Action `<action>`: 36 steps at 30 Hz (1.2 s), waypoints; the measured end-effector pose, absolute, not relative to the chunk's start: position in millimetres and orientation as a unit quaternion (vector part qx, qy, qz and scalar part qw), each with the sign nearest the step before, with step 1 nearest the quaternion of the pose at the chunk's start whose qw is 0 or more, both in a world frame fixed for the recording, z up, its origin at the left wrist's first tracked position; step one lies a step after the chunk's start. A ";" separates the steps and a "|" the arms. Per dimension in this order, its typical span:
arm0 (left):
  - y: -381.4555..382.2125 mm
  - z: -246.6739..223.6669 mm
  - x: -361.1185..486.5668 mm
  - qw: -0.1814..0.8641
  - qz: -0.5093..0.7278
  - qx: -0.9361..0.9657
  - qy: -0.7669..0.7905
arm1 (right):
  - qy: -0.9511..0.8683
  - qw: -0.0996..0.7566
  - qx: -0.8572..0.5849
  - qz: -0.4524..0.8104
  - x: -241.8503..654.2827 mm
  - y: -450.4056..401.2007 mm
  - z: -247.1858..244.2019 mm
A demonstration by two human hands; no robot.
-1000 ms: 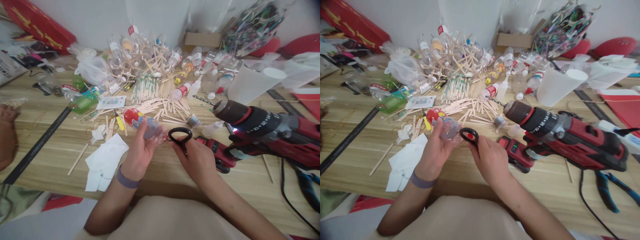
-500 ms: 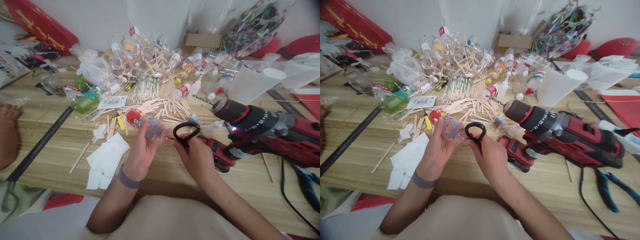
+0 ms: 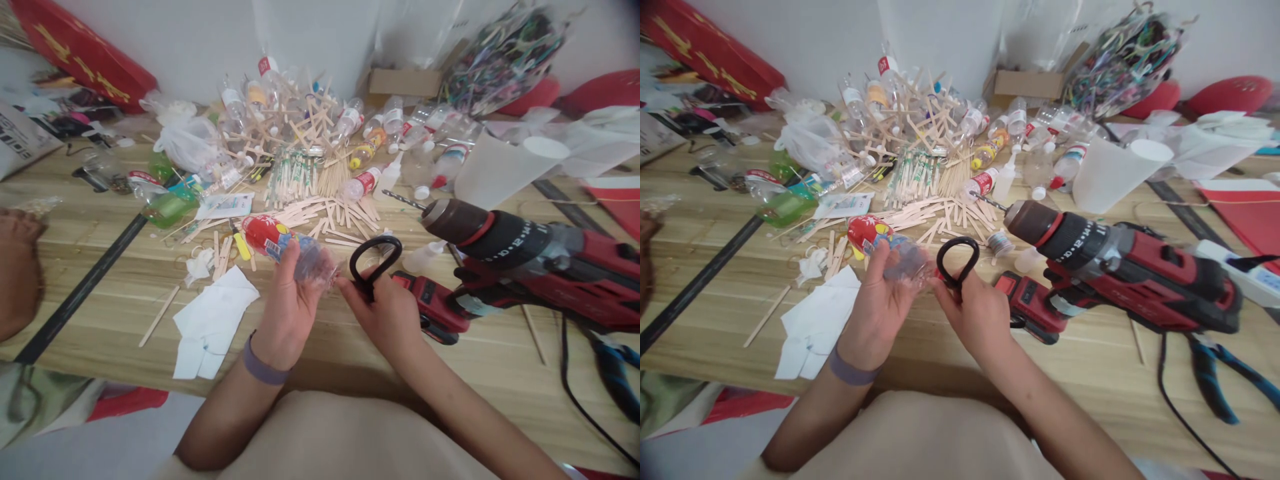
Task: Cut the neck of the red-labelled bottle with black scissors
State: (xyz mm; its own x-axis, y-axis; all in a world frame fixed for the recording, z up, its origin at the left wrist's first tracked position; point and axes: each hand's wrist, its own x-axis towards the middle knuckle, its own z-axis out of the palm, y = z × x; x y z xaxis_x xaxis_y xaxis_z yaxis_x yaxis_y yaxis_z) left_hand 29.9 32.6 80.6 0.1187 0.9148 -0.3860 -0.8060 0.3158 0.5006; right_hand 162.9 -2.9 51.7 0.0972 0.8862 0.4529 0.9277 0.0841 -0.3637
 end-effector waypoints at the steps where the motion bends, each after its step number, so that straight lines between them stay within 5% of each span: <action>1: 32.6 81.0 29.8 0.743 0.578 0.083 0.327 | -0.672 0.307 -0.674 -0.033 162.7 -2.7 51.4; 16: 30.6 83.0 34.2 0.721 0.608 0.097 0.319 | -0.673 0.371 -0.639 -0.006 164.0 -2.8 56.4; 27: 44.7 85.9 24.1 0.727 0.590 0.071 0.345 | -0.740 0.395 -0.532 -0.113 164.3 -6.1 63.0; 36: 43.8 85.7 22.6 0.725 0.593 0.057 0.346 | -0.732 0.340 -0.573 -0.146 168.0 10.7 62.2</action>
